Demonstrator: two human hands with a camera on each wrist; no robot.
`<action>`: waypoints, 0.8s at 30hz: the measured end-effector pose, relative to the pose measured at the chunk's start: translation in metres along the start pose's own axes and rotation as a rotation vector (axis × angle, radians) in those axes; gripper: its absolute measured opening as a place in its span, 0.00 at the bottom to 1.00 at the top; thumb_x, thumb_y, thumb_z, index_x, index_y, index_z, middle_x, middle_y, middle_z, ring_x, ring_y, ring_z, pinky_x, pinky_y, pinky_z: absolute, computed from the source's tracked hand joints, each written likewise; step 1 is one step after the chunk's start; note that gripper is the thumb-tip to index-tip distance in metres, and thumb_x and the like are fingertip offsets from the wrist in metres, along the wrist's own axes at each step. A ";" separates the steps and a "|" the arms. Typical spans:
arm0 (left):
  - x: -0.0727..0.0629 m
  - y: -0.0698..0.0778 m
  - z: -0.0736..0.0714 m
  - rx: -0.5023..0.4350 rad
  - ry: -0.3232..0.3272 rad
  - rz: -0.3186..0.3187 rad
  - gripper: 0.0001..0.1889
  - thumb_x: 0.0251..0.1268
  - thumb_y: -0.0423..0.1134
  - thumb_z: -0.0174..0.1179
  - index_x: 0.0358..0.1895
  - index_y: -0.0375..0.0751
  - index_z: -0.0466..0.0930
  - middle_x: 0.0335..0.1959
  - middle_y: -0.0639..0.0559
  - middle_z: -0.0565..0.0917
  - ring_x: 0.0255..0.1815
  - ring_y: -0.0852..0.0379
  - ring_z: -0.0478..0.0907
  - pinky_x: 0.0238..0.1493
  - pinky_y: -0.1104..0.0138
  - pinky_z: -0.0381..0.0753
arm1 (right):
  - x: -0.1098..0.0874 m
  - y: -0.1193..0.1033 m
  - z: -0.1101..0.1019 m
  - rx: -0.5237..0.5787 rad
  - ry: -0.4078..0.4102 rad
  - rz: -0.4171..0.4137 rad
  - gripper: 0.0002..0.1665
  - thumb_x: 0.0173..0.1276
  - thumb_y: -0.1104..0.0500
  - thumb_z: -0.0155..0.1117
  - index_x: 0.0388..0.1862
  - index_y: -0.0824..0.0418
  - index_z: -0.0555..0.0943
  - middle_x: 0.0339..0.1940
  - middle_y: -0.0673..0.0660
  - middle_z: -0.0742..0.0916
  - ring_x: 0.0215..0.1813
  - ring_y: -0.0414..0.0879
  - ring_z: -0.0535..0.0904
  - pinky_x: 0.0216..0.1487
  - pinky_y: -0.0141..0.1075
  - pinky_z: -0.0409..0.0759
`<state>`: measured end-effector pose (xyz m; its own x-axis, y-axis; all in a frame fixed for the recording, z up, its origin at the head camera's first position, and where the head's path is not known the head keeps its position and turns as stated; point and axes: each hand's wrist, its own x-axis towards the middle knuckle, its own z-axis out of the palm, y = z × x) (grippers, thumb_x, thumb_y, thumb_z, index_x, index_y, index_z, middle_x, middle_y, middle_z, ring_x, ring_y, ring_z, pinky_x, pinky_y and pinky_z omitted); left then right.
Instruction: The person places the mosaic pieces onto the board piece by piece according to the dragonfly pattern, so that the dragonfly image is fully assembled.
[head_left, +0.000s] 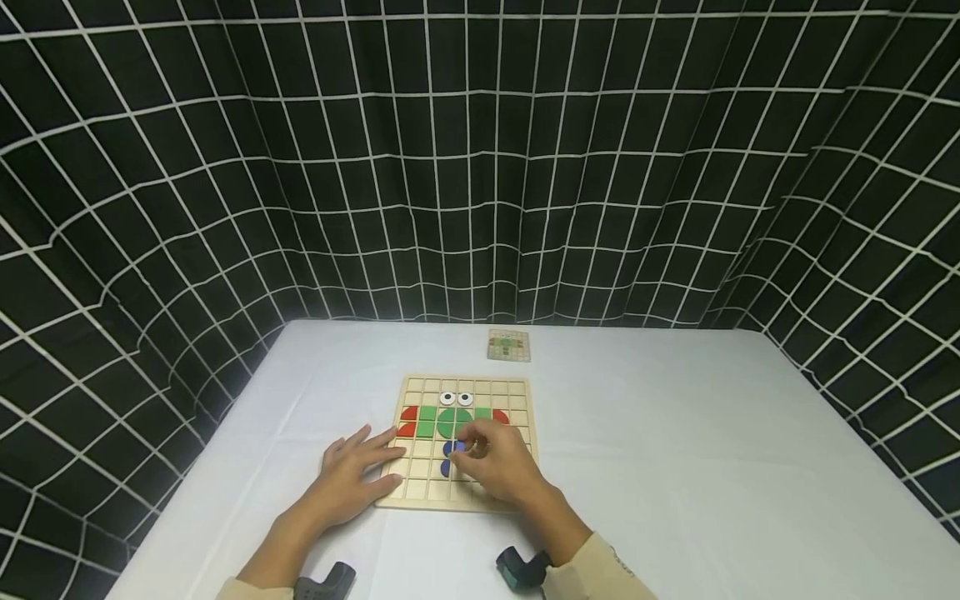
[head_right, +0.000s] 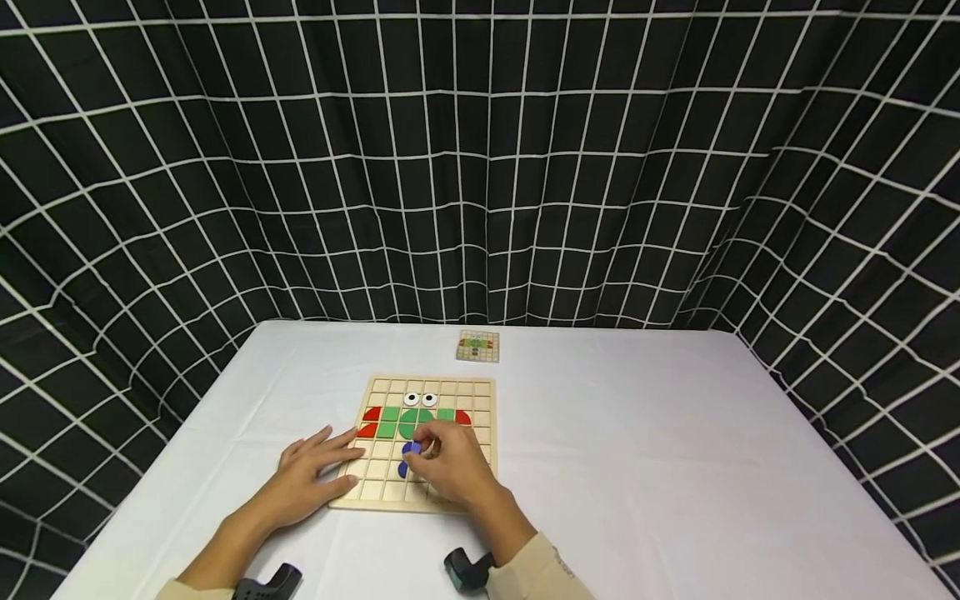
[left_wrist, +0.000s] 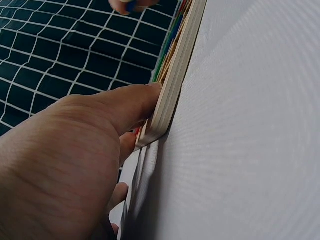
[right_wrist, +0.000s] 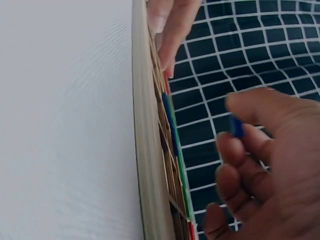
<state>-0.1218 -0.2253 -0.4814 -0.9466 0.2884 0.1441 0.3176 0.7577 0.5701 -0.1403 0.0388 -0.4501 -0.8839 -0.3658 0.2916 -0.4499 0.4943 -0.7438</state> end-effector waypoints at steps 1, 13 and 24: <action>0.000 0.001 0.000 0.002 -0.002 -0.001 0.22 0.60 0.53 0.65 0.57 0.54 0.81 0.70 0.57 0.67 0.75 0.43 0.49 0.68 0.42 0.35 | -0.001 0.001 0.001 -0.010 -0.009 0.009 0.11 0.59 0.59 0.73 0.39 0.61 0.82 0.29 0.43 0.81 0.32 0.41 0.77 0.32 0.32 0.78; 0.001 0.001 0.000 -0.002 0.005 -0.004 0.21 0.59 0.52 0.66 0.57 0.54 0.82 0.70 0.57 0.67 0.74 0.42 0.50 0.68 0.42 0.35 | 0.002 0.010 0.012 -0.157 -0.093 0.004 0.10 0.56 0.55 0.74 0.36 0.57 0.85 0.29 0.43 0.80 0.33 0.38 0.73 0.34 0.31 0.75; 0.000 0.001 0.000 -0.001 0.012 0.001 0.21 0.59 0.50 0.66 0.56 0.53 0.82 0.70 0.56 0.67 0.74 0.42 0.50 0.68 0.41 0.36 | 0.002 0.012 0.011 -0.199 -0.119 -0.051 0.12 0.55 0.54 0.76 0.36 0.55 0.85 0.31 0.41 0.80 0.36 0.37 0.73 0.40 0.33 0.76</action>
<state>-0.1218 -0.2244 -0.4811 -0.9470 0.2818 0.1541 0.3181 0.7572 0.5705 -0.1455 0.0352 -0.4649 -0.8431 -0.4791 0.2440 -0.5206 0.6138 -0.5935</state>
